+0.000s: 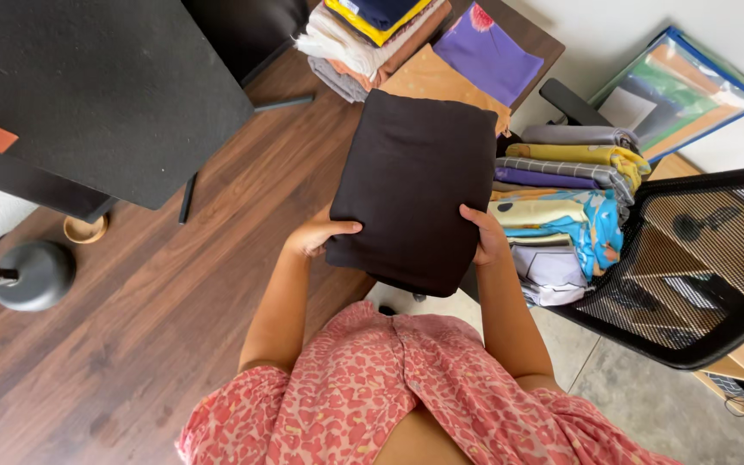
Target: The person folds several pieces of clothing on a wooden desk, including a dark brown garment, a light gray item, and a blue floral piece. Each item is smoothed, folded into a compact rectangle, and stacked on the desk.
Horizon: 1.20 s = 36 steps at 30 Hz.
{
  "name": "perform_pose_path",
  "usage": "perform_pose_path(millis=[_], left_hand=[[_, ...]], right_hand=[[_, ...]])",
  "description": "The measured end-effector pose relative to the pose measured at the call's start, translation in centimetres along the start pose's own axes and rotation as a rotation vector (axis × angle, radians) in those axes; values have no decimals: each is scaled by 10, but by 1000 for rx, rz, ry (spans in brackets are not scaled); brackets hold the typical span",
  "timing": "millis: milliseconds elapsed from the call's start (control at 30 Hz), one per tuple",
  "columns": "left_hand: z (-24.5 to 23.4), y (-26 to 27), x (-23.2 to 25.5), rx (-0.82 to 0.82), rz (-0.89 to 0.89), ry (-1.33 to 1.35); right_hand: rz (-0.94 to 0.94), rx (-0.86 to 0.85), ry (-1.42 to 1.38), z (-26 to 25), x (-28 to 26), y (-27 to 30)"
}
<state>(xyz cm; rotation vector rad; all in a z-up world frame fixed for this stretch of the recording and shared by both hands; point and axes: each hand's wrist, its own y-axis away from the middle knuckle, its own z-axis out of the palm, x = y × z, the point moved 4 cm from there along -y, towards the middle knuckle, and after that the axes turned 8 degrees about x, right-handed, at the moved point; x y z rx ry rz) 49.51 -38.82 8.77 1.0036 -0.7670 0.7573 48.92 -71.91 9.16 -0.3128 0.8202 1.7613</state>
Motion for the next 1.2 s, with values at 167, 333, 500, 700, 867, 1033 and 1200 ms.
perform_pose_path(millis=[167,333,500,700,867,1033,1200], left_hand=[[-18,11,-10,106,-5,30],[-42,31,-45,289,-11,214],[-49,0,-82,471,87,491],[-76,-100,-109,828,-50,476],[-84,-123,-114,784,-38,367],[-66,-144,-111,683,-102,298],[-71,-154,-98,682,-114,121]], right_hand=[[121,-44,84,-1,22,-41],[307,-63,353,16,50,-113],[359,-198,832,66,40,-226],[-26,-231,1770,63,63,-278],[-427,173,1917,12,105,-216],[-805,135,1969,-6,105,-185],[-843,95,1913,-12,105,-191]])
